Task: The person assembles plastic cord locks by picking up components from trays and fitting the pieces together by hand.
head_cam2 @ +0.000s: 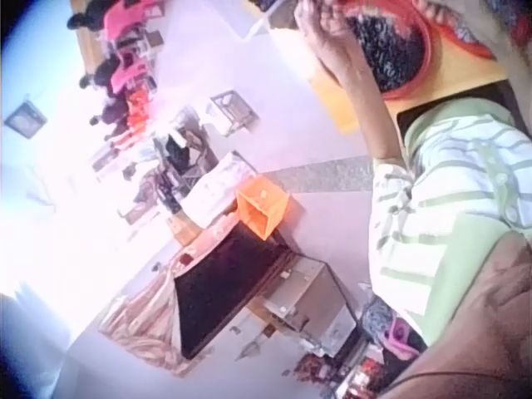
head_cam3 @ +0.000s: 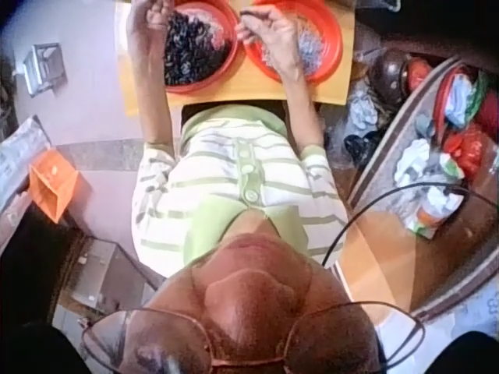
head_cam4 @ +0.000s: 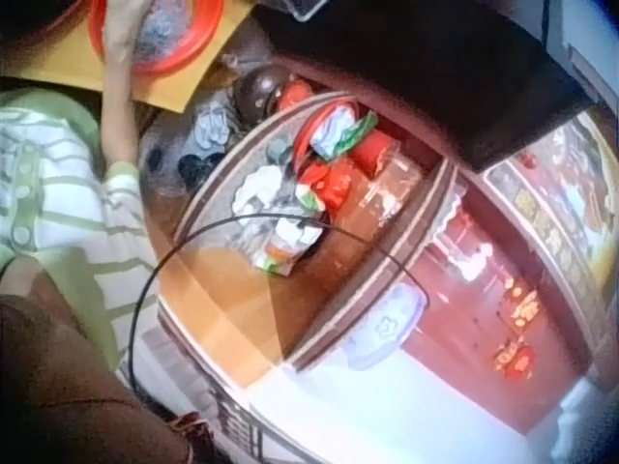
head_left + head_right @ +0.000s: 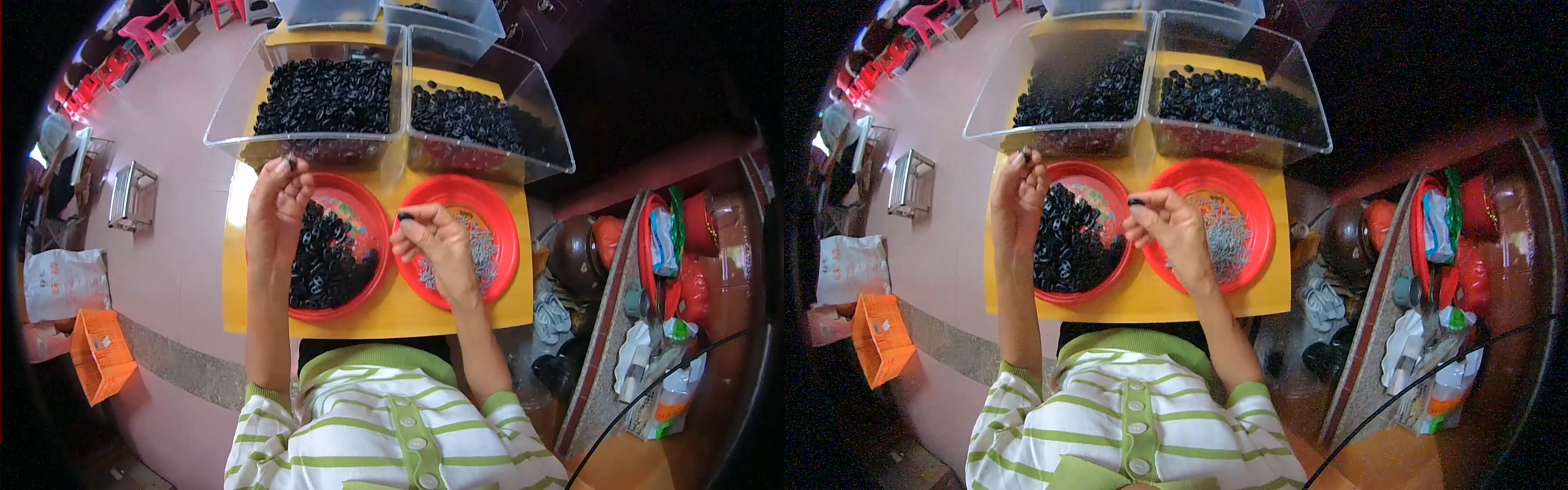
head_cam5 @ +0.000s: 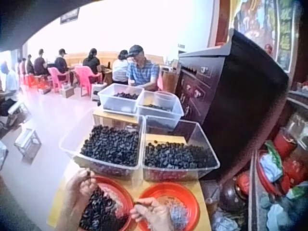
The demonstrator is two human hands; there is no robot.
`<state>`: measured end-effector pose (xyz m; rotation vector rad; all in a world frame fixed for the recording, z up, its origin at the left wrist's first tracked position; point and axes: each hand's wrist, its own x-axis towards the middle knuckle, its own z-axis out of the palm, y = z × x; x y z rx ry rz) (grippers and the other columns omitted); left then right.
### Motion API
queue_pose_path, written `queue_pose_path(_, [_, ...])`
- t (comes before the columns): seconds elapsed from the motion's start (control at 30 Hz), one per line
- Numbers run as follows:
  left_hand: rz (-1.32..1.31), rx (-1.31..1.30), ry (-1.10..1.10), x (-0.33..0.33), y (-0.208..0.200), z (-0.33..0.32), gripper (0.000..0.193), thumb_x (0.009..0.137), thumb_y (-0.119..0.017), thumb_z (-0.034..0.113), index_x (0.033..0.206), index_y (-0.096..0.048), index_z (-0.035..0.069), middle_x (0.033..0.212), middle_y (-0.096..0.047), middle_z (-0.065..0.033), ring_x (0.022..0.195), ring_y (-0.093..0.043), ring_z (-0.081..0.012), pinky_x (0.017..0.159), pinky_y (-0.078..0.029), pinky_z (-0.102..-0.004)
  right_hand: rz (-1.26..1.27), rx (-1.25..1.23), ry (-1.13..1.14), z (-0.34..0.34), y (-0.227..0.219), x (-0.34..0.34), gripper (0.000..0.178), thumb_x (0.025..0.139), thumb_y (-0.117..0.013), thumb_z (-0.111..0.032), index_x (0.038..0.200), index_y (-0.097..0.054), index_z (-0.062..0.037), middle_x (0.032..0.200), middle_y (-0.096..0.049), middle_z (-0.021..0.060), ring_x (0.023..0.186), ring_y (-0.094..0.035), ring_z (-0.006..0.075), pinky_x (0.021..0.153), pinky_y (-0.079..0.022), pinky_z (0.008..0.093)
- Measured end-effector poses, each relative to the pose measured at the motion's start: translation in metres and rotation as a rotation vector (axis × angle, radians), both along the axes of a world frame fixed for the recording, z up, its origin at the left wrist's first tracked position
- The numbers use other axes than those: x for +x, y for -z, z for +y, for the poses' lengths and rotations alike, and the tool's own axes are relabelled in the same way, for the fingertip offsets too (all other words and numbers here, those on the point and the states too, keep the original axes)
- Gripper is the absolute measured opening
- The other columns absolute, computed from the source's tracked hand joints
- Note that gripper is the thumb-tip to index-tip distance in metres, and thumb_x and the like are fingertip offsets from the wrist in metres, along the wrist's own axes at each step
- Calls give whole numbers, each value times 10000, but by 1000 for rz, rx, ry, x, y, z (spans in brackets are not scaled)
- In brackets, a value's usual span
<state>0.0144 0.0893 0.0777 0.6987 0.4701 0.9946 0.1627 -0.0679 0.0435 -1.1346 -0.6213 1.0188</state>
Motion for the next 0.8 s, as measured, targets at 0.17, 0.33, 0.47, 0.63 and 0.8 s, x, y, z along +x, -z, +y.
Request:
queue_pose_path(0.17, [28,-8,292,-16,29,-50,85,850,-549,93,874,-542,12,978,-607,-117,727,-607,-189,677,-484,-284,-18,-100,3,-24,15,-12,197,907,-563,-130,1067,-573,-15,796,-642,72,652,-602,103,567,-491,217])
queue_pose_path(0.33, [34,-37,463,-19,53,-98,47,827,-580,50,871,-583,34,1125,-572,-147,781,-604,-169,714,-493,-296,-20,-116,-54,-53,22,-23,186,912,-551,-112,1067,-570,-11,847,-642,61,692,-608,106,590,-499,230])
queue_pose_path(0.47, [-13,-114,572,-14,53,-118,62,844,-582,56,898,-586,25,1128,-575,-145,877,-592,-175,795,-479,-307,2,-114,-102,-67,24,-21,202,912,-555,-111,1088,-581,-16,863,-632,42,729,-613,105,620,-485,218])
queue_pose_path(0.63, [-43,-78,617,-7,52,-111,60,862,-573,49,915,-565,21,1065,-611,-155,872,-622,-200,796,-502,-323,52,-27,-142,-65,15,-14,165,892,-573,-74,1027,-607,14,864,-613,65,753,-615,120,712,-494,225])
queue_pose_path(0.8, [-38,-89,621,-3,51,-109,69,869,-578,65,915,-566,14,1050,-619,-150,893,-614,-188,830,-492,-329,51,-56,-157,-65,16,-12,214,900,-569,-81,1098,-584,-1,919,-605,50,797,-617,112,686,-479,215])
